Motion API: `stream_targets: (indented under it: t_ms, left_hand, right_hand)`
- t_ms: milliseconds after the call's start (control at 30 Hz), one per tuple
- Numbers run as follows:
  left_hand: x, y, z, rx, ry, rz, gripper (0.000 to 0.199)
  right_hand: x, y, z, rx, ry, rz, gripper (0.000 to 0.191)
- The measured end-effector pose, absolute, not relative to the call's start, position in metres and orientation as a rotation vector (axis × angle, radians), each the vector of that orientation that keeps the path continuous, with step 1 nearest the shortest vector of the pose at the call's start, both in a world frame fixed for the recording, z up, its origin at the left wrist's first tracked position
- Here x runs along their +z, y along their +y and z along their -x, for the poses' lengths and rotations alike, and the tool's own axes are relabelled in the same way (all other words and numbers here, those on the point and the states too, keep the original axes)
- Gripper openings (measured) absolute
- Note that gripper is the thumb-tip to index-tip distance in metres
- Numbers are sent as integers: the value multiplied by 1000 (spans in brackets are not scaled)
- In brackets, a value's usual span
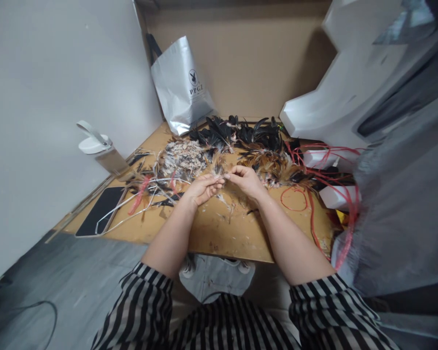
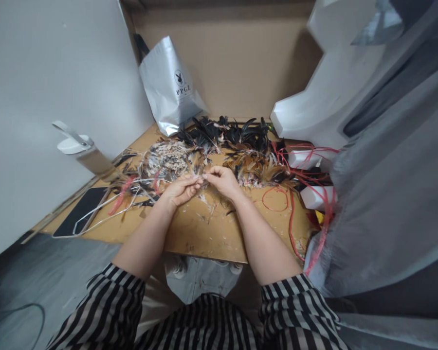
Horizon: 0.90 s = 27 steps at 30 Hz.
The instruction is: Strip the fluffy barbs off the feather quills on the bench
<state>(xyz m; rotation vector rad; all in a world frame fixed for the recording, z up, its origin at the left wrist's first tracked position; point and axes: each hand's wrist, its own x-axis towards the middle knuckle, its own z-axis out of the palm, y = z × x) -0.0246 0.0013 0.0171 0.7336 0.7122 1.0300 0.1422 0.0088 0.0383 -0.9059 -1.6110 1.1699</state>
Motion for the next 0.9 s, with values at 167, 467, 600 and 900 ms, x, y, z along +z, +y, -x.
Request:
stream_targets:
  t_ms: [167, 467, 600, 900]
  left_hand:
    - [16, 1, 23, 1044, 749, -812, 11]
    - [16, -2, 18, 1036, 846, -930, 14]
    - [17, -4, 16, 1044, 877, -982, 16]
    - [20, 3, 21, 1312, 943, -871, 18]
  right_hand:
    - [34, 11, -141, 1108, -1614, 945, 26]
    - [32, 11, -138, 1018, -1646, 987, 24]
    - [30, 12, -137, 1004, -1647, 971, 23]
    - [32, 10, -144, 931, -1987, 1203, 23]
